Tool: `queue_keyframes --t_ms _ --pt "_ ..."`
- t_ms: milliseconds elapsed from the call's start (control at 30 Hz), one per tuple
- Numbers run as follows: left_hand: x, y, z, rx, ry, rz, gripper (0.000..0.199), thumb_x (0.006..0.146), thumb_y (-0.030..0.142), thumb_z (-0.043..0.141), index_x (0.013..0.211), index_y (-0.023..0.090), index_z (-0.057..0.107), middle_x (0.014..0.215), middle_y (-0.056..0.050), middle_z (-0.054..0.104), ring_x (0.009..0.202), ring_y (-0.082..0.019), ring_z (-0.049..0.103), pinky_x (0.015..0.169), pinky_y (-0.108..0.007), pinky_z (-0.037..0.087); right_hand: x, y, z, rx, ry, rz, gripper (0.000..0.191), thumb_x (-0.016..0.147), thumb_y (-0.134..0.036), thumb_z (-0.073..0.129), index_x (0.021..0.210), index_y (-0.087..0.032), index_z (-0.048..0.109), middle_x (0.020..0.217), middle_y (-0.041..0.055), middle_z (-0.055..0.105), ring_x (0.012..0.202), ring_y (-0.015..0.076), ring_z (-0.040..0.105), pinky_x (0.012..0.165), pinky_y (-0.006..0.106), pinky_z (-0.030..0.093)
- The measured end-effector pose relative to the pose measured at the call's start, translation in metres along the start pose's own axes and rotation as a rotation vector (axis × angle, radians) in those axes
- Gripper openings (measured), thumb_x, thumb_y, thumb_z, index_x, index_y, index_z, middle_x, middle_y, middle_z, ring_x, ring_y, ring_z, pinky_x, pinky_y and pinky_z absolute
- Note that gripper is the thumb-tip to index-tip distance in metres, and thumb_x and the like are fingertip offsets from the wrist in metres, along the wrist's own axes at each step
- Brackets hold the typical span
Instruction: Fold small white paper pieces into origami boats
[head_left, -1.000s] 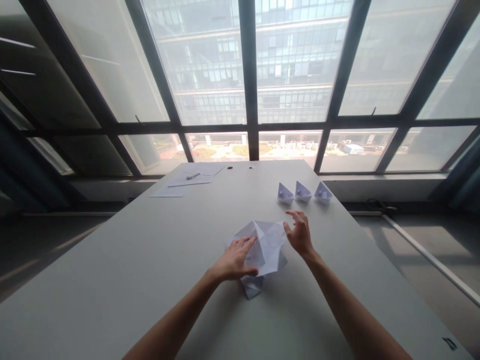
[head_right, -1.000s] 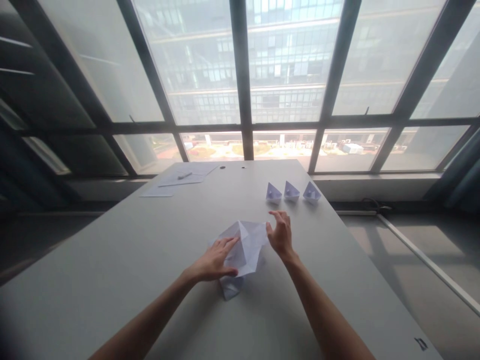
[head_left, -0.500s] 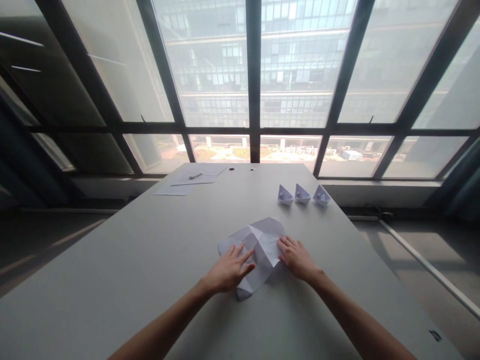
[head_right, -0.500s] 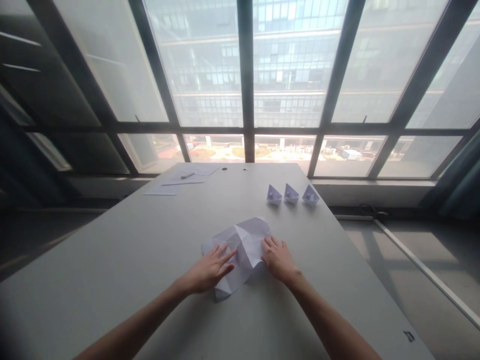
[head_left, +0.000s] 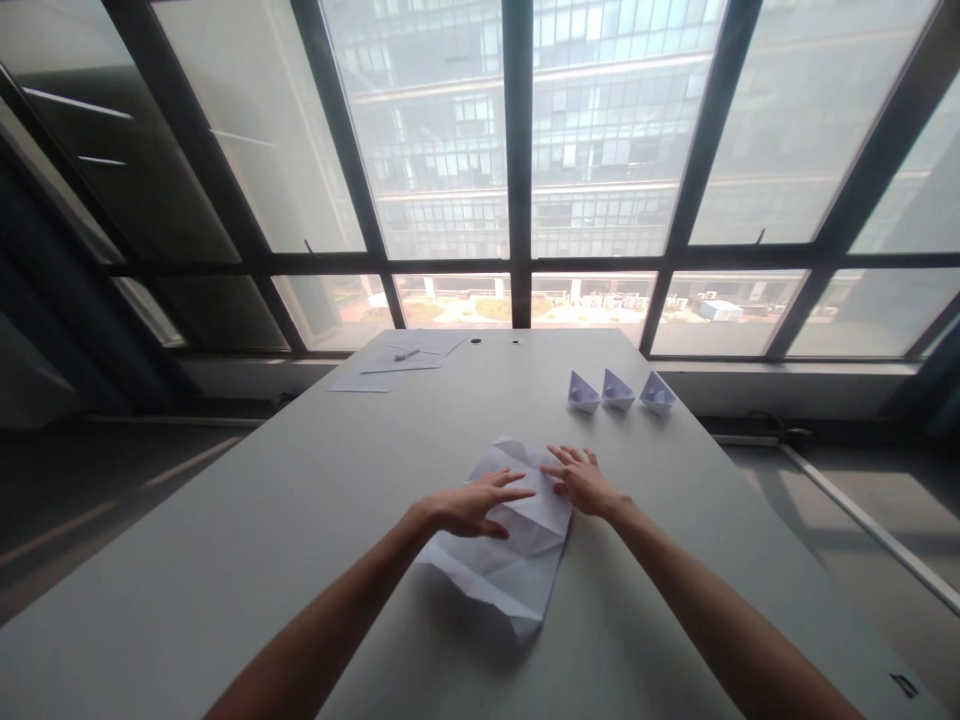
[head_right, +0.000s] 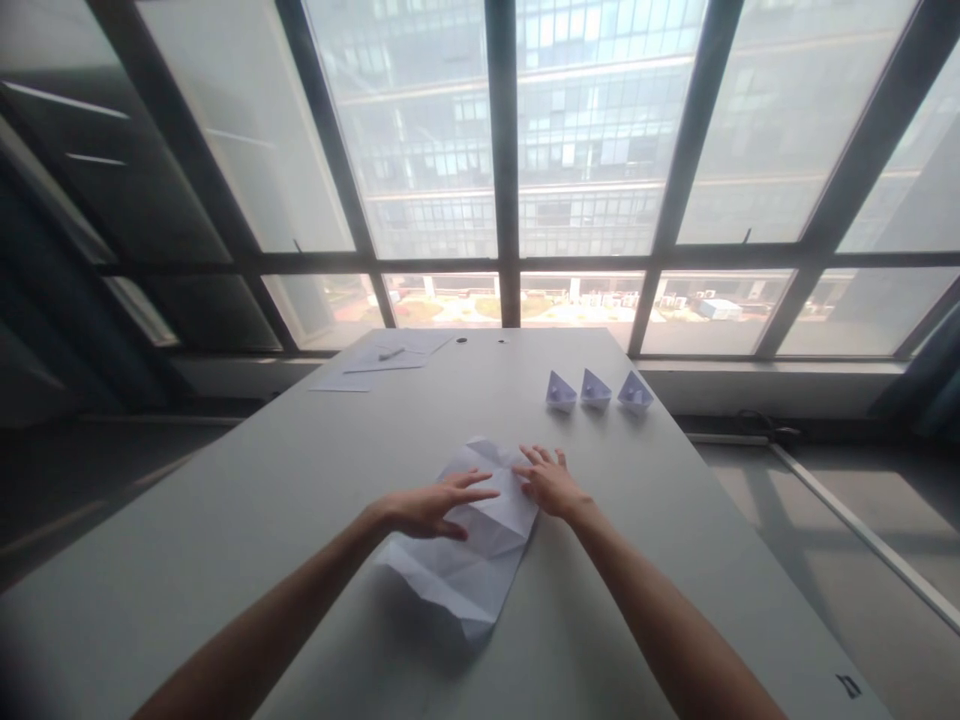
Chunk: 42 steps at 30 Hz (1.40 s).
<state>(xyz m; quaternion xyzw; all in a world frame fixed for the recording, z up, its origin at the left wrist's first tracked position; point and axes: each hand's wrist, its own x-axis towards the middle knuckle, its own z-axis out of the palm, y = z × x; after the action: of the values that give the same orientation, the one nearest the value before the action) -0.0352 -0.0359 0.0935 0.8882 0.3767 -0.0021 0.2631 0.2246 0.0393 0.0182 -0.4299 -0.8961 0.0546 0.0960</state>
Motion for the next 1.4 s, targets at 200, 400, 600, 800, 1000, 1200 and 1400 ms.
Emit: queue_keyframes --t_ms 200,400,600,800,1000,1200,1400 --pt "0.009 -0.021 0.041 0.169 0.008 -0.104 0.094 0.074 0.069 0.068 0.153 0.040 0.026 0.164 -0.006 0.008 0.149 -0.040 -0.001 0.117 -0.061 0.008 0.006 0.029 -0.003 0.079 0.357 0.268 0.040 0.095 -0.025 0.046 0.135 -0.021 0.055 0.141 0.0128 0.053 0.129 0.0265 0.045 0.107 0.042 0.032" --pt "-0.014 -0.044 0.052 0.254 0.147 -0.250 0.083 0.087 0.070 0.048 0.155 0.038 0.014 0.164 -0.006 0.005 0.149 -0.038 0.000 0.117 -0.060 0.009 0.028 0.085 -0.016 0.114 0.397 0.638 0.046 0.094 -0.023 0.047 0.138 -0.015 0.049 0.134 0.0167 0.056 0.118 0.0276 0.056 0.095 0.034 0.043" --pt "-0.021 -0.049 0.029 0.285 0.343 -0.230 0.065 0.096 0.060 0.041 0.154 0.038 0.021 0.164 -0.003 0.015 0.150 -0.035 0.010 0.117 -0.062 0.012 0.069 0.113 -0.025 0.129 0.296 0.713 0.053 0.093 -0.025 0.056 0.144 -0.017 0.042 0.108 0.0164 0.070 0.100 0.0292 0.066 0.085 0.038 0.046" --pt "-0.002 -0.036 -0.005 0.030 0.570 -0.168 0.046 0.097 0.045 0.049 0.138 0.025 0.054 0.143 -0.009 0.054 0.135 -0.028 0.045 0.114 -0.049 0.033 0.084 0.099 -0.032 0.114 0.260 0.673 0.028 0.094 -0.023 0.053 0.117 -0.016 0.067 0.104 0.0162 0.071 0.096 0.0273 0.067 0.082 0.035 0.045" --pt "0.040 -0.044 -0.022 -0.430 0.862 -0.342 0.035 0.090 0.035 0.058 0.118 0.015 0.063 0.119 -0.015 0.067 0.099 -0.025 0.069 0.086 -0.037 0.056 0.049 0.009 -0.030 0.110 0.290 0.411 0.019 0.093 -0.024 0.051 0.100 -0.022 0.069 0.090 0.0088 0.074 0.083 0.0217 0.068 0.070 0.028 0.039" --pt "0.049 -0.037 -0.027 -0.388 0.968 -0.389 0.040 0.086 0.025 0.062 0.125 0.021 0.059 0.102 -0.008 0.070 0.071 -0.015 0.069 0.063 -0.025 0.056 -0.013 -0.088 -0.042 0.181 0.296 0.103 0.021 0.092 -0.019 0.050 0.083 -0.023 0.068 0.074 0.0028 0.072 0.066 0.0165 0.065 0.060 0.026 0.033" --pt "0.041 -0.026 -0.021 -0.299 0.998 -0.360 0.027 0.082 0.015 0.060 0.108 0.020 0.063 0.086 -0.002 0.070 0.064 -0.014 0.068 0.055 -0.020 0.052 -0.017 -0.095 -0.067 0.528 0.400 0.126 0.036 0.091 -0.048 0.058 0.119 -0.027 0.065 0.090 0.0023 0.075 0.065 0.0157 0.066 0.067 0.027 0.044"
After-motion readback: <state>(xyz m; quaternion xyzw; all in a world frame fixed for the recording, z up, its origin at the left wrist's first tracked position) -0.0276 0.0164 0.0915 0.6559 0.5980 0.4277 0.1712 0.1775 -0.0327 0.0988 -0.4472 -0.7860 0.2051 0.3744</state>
